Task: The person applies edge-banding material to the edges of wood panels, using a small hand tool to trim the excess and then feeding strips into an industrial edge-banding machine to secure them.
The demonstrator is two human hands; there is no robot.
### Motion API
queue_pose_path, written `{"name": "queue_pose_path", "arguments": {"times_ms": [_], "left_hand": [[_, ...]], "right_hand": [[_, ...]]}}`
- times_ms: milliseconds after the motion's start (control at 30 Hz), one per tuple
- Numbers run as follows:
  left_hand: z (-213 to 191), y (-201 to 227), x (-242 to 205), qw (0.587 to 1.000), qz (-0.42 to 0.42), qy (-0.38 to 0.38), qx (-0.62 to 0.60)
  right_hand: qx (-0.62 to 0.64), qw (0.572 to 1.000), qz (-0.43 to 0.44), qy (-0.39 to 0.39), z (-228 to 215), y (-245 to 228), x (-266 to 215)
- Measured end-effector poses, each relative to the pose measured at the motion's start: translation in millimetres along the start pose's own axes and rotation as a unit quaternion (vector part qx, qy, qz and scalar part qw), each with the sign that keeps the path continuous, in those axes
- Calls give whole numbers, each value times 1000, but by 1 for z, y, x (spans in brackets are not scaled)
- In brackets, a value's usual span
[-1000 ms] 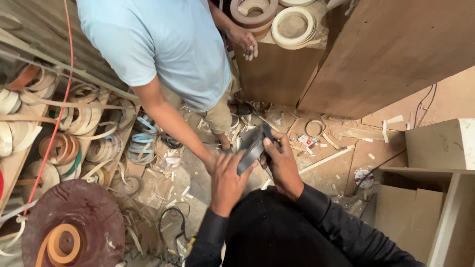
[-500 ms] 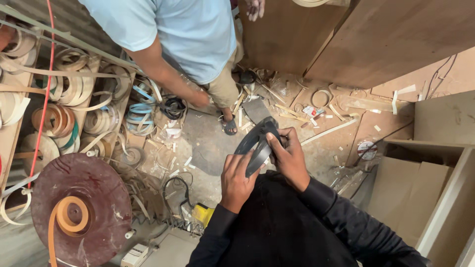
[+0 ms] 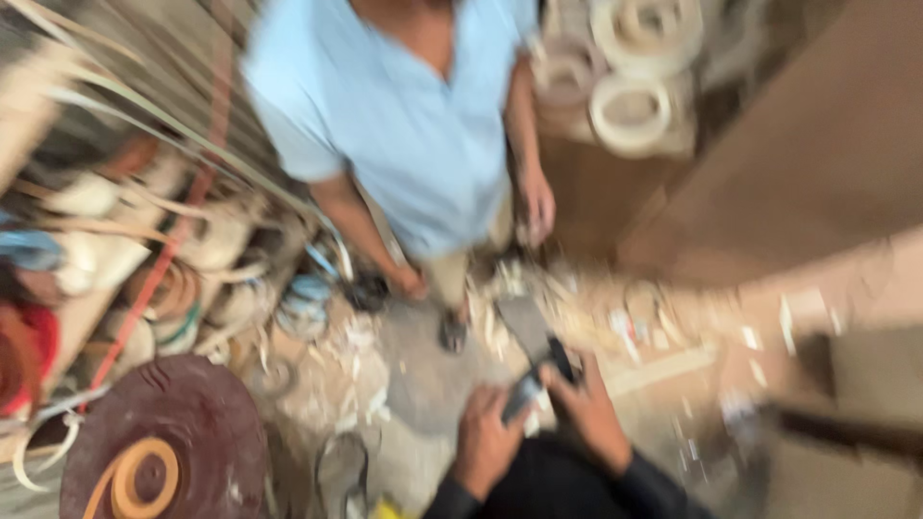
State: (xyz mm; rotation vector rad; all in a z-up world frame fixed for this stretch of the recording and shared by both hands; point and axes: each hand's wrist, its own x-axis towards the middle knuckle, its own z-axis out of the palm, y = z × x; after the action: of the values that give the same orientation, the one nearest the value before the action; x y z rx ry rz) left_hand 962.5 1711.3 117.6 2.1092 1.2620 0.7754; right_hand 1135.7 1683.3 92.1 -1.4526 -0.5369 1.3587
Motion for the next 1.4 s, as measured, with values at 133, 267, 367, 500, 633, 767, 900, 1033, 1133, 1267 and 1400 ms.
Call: {"name": "queue_pose_path", "arguments": {"times_ms": [133,267,367,500,633,767,900,1033,1133,1267,1400], "left_hand": [[0,8,-7,998,-39,-42,-27],[9,8,-6,999,-9,-11,-33],[13,9,-6,999,-10,0,-43],[17,11,-7,998,-33,-3,-48],[27,12,-8,997,-65,-11,-49],[38,13,-11,994,-93,10,-57],[49,15,-15,990,-132,-1,-46],[64,16,-21,984,-170,-26,-37],[77,18,-28,981,-193,1,-34],[94,31,-39,969,-246,18,-21],[95,43,-50,963,-264,50,-31]], "right_hand": [[13,1000,14,11,-5,1,-2],[96,994,49,19,-12,-1,3],[99,994,48,20,-15,2,8],[89,995,49,7,-21,1,12],[46,998,46,23,-22,-7,9],[-15,999,27,14,-29,-11,8],[-1,1000,31,-5,-45,-11,21],[-32,997,17,-62,-62,-23,29],[-64,991,43,-106,-71,-36,37],[-188,963,66,-179,-81,-50,50],[-233,937,86,-246,-85,-67,55]]}}
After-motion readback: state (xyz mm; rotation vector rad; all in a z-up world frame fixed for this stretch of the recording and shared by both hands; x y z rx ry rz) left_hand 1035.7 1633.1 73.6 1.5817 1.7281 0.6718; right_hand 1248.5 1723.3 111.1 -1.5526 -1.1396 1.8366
